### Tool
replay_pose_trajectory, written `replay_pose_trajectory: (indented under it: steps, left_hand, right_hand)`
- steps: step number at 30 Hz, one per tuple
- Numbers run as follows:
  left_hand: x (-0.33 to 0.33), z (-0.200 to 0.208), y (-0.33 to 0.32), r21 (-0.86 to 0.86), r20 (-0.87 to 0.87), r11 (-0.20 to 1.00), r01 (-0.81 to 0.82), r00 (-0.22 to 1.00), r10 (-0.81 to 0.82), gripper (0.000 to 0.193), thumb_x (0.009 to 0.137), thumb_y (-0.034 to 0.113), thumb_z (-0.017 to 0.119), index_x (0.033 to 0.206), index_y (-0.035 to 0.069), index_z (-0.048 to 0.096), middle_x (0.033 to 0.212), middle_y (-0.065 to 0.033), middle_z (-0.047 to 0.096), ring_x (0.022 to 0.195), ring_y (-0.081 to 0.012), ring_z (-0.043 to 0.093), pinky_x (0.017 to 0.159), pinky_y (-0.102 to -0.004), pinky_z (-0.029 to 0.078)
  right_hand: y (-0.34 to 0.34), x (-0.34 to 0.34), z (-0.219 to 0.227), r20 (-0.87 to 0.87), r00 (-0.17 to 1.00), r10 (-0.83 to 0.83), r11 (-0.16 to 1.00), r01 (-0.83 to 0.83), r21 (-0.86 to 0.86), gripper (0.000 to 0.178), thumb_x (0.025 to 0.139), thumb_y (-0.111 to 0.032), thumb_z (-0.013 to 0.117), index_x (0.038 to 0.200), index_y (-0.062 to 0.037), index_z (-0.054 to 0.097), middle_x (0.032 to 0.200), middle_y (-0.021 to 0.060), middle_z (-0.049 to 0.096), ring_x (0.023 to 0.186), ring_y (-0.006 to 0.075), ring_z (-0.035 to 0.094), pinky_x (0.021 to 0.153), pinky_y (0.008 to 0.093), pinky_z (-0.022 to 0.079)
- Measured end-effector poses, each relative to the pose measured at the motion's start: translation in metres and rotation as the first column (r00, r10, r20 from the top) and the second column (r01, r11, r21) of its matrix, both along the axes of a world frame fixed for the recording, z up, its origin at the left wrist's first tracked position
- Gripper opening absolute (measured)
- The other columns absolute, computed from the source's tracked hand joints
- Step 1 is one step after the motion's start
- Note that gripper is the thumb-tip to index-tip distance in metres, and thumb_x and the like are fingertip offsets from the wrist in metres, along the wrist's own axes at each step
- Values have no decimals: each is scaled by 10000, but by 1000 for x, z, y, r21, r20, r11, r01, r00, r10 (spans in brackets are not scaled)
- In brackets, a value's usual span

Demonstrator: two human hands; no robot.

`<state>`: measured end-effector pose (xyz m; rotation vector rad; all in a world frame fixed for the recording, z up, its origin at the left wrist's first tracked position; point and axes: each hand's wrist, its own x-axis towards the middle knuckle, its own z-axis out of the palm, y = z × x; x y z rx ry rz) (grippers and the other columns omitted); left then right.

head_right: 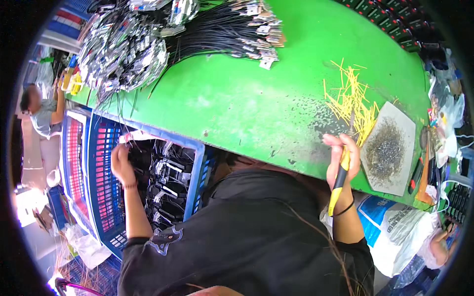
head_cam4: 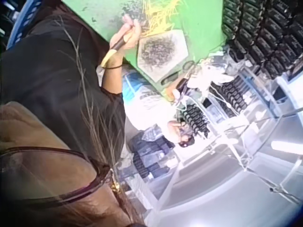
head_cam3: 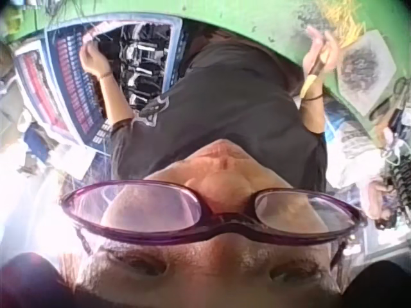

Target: Soldering wires to small connectors and assembling electronic components at a factory workbench.

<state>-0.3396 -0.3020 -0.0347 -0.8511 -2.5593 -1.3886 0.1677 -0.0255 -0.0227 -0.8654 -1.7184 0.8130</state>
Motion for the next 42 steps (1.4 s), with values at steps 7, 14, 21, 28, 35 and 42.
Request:
replay_pose_trajectory:
  steps: [7,14,21,28,35,42]
  left_hand:
    - [138,70,301,-257,-370,441,860,334,-867,113,753,67,728,849,67,668,785,-87,635,697,-266,633,621,-347,513]
    - [164,59,386,-347,-529,508,789,282,-800,112,687,56,741,779,81,681,808,-42,612,728,-231,616,636,-337,499]
    - [169,64,368,-140,-140,629,765,613,-777,68,807,54,684,824,26,623,773,-93,640,663,-250,623,620,-328,508]
    - [172,57,357,-256,-6,275,927,283,-959,140,759,105,736,858,20,685,829,-115,698,713,-235,676,655,-329,529]
    - [169,56,385,-372,-172,429,823,392,-904,145,736,174,740,845,81,714,834,-54,653,677,-228,646,626,-327,531]
    - [162,55,392,-388,-290,408,826,310,-905,142,754,64,732,894,67,711,847,-65,682,716,-223,663,633,-297,532]
  right_hand:
    - [14,0,6,35,997,64,997,-66,41,235,942,-67,547,1158,11,499,918,185,700,846,256,700,781,354,552]
    - [20,5,4,24,998,62,998,-61,-33,223,922,-41,561,1137,1,521,916,186,702,831,251,702,752,331,550]
    - [28,2,5,-20,996,83,995,-84,-51,234,911,-37,588,1133,7,526,889,179,701,792,244,698,731,336,556]
    - [24,5,3,-59,995,86,994,-89,-55,213,898,-13,592,1104,16,546,889,180,701,780,235,699,728,334,561]
    - [21,4,2,-42,998,54,992,-58,-110,234,882,21,591,1114,20,557,892,170,698,789,216,696,735,318,557]
    - [21,3,-1,-44,999,25,989,-31,-147,245,880,20,592,1122,16,560,886,164,696,788,206,694,729,309,555]
